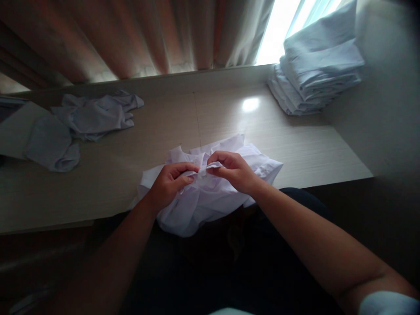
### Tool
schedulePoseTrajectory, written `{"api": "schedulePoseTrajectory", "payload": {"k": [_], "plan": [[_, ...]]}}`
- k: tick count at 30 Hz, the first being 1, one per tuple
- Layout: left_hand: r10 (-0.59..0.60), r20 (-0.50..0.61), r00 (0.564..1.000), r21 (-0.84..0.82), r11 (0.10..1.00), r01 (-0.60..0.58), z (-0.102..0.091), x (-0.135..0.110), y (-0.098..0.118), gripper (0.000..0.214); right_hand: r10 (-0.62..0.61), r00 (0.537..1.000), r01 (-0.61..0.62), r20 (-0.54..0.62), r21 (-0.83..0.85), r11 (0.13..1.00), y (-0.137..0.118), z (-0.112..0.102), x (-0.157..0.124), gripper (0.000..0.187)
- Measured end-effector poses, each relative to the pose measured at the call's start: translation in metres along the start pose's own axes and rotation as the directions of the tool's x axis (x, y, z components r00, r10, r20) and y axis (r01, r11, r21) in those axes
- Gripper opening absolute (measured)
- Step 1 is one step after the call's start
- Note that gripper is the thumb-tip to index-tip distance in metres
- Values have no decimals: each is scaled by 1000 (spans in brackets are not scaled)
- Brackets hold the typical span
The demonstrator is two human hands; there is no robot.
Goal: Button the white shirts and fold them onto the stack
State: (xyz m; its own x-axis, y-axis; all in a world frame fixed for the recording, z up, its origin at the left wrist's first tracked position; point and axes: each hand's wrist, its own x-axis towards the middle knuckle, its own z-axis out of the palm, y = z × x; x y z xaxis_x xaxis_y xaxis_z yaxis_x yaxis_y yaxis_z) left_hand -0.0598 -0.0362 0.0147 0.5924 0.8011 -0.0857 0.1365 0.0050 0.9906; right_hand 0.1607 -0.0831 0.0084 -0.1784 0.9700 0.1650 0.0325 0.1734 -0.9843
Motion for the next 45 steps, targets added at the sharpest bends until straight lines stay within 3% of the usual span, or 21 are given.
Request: {"api": "schedulePoseTrajectory", "payload": {"k": [12,18,26,35,45], "plan": [[85,114,990,124,987,-99,0,0,7,15,10,1000,-10,13,-22,1000,-2,4,-1,22],[154,144,978,124,977,-172,0,-3,8,11,62,998,-63,34,44,997,-4,6,-2,17],[160,179,971,186,963,-193,-4,-5,9,9,74,996,-75,40,41,996,-5,8,-3,12],[178,162,971,282,934,-218,-1,-6,12,9,126,992,-128,27,126,984,3,10,-2,10],[274,120,954,428,853,-299,5,-5,14,13,246,969,-242,6,200,949,0,9,0,16]]}}
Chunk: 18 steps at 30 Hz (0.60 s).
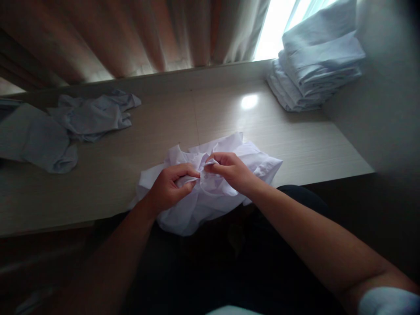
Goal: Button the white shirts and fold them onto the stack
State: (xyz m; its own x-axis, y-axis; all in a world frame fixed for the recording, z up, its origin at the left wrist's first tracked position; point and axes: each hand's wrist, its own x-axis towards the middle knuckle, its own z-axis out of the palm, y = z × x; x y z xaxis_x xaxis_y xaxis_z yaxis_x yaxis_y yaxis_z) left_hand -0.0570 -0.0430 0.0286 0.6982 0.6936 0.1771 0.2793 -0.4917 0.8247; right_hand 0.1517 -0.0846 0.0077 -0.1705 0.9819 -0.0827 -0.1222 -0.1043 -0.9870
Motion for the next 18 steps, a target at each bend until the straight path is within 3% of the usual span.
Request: {"api": "schedulePoseTrajectory", "payload": {"k": [9,13,16,18], "plan": [[124,-143,982,78,990,-114,5,-1,1,18,4,1000,-1,-24,103,995,1,0,3,20],[-61,-133,989,-35,998,57,8,0,-2,17,-21,999,23,-35,60,998,3,-6,5,24],[-232,-127,964,-139,967,214,13,2,-3,23,-30,999,30,-25,-1,1000,5,-11,8,27],[-286,-144,947,-133,954,268,16,3,-2,26,-39,999,39,-17,-19,999,7,-11,10,29]]}}
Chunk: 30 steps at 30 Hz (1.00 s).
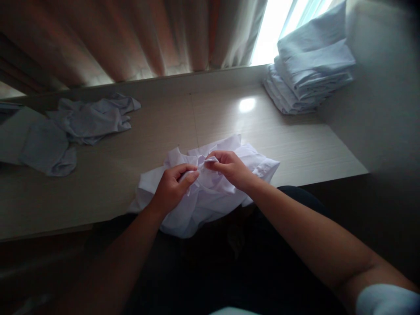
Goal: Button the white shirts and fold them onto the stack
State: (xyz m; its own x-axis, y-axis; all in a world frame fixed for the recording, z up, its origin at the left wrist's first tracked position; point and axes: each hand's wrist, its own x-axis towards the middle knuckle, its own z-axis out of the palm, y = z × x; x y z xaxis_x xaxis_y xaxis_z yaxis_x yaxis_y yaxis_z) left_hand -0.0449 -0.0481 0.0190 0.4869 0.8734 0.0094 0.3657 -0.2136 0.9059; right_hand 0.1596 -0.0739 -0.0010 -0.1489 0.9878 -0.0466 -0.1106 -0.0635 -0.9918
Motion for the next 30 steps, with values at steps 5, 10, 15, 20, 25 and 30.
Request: {"api": "schedulePoseTrajectory", "payload": {"k": [5,10,15,20,25,30], "plan": [[17,-30,999,69,997,-15,1,1,2,21,-5,999,5,33,-16,1000,0,4,0,32],[42,-15,999,88,995,-40,-1,1,1,20,-29,999,31,28,-63,998,3,3,0,31],[-1,-9,1000,47,999,2,0,1,1,22,-40,998,43,39,-71,997,5,2,1,29],[-15,16,1000,21,1000,15,1,1,3,24,-69,997,73,34,-138,988,4,3,0,29],[9,28,1000,57,998,-11,2,0,3,24,-87,995,94,46,-157,983,4,3,0,26],[26,30,999,83,996,-29,2,0,4,25,-75,996,81,44,-171,982,3,5,0,27]]}}
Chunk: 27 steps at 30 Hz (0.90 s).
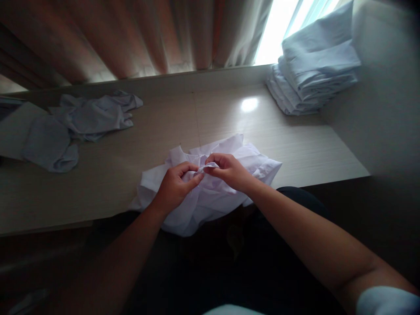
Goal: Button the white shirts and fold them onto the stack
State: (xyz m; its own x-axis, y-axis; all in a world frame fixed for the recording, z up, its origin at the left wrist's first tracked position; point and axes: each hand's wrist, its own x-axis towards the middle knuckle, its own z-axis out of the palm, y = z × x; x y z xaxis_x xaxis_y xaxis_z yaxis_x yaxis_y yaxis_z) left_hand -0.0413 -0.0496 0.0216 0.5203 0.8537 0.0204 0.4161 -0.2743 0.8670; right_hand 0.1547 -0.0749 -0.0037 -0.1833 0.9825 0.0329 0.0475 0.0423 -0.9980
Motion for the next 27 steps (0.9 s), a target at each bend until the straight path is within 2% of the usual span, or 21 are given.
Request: {"api": "schedulePoseTrajectory", "payload": {"k": [14,21,24,27], "plan": [[5,1,1000,3,1000,-5,1,0,-1,23,26,1000,-26,1,-18,1000,-1,1,0,23],[-41,4,999,-46,998,42,-1,1,-2,25,37,999,-37,-15,32,999,-2,0,1,25],[-56,60,997,-54,997,59,-7,3,-6,29,60,998,-62,32,72,995,-1,-5,1,23],[-40,157,987,-39,998,47,-14,5,-8,27,42,988,-47,147,30,998,-1,-11,0,20]]}}
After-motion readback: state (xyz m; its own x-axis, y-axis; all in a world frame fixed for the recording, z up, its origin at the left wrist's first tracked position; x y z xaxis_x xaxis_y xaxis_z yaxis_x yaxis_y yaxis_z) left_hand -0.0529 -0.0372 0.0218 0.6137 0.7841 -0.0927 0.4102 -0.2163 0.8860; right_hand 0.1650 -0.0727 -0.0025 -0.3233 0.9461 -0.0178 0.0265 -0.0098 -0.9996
